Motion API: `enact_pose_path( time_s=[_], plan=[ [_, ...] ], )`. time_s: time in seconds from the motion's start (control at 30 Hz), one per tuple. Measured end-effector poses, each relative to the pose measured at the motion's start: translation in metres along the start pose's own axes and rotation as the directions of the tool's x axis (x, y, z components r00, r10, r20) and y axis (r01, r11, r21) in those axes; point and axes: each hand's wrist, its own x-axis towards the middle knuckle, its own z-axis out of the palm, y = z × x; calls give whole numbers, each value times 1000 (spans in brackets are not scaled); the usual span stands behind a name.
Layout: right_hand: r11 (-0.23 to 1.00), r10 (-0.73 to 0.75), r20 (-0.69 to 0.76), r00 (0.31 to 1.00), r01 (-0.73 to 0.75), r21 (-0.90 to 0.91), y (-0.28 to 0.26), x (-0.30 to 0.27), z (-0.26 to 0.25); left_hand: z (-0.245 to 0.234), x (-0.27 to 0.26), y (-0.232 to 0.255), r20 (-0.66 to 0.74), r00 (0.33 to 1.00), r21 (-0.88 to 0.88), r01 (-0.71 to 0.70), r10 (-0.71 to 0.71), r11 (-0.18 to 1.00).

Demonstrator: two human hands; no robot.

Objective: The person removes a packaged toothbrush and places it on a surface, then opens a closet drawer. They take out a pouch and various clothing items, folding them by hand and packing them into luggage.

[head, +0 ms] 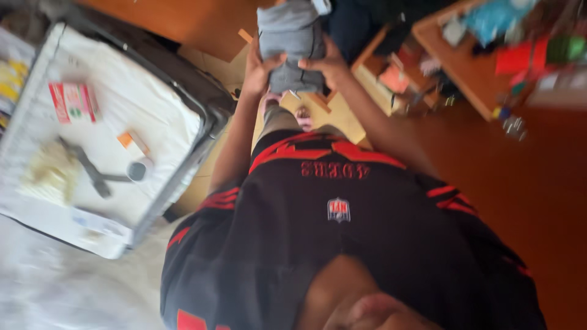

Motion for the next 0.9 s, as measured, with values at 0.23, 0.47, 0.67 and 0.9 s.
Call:
enact_pose_path(
  time_s=[0.23,0.47,0.67,0.9],
  plan=[
    [995,83,344,935,-99,29,40,-6,79,-74,-99,44,-265,930,243,-190,253,951],
    [968,252,494,832,-220,-124,30,-16,142,-219,-184,63,-629,750,-1,-266,206,964],
    [949,305,465,831,-225,-220,42,-19,155,-334,-227,37,-763,644,-115,-217,54,969],
    [946,307,400,863,-229,-230,71,-15,120,-356,-235,30,-724,671,84,-147,162,985]
  ],
)
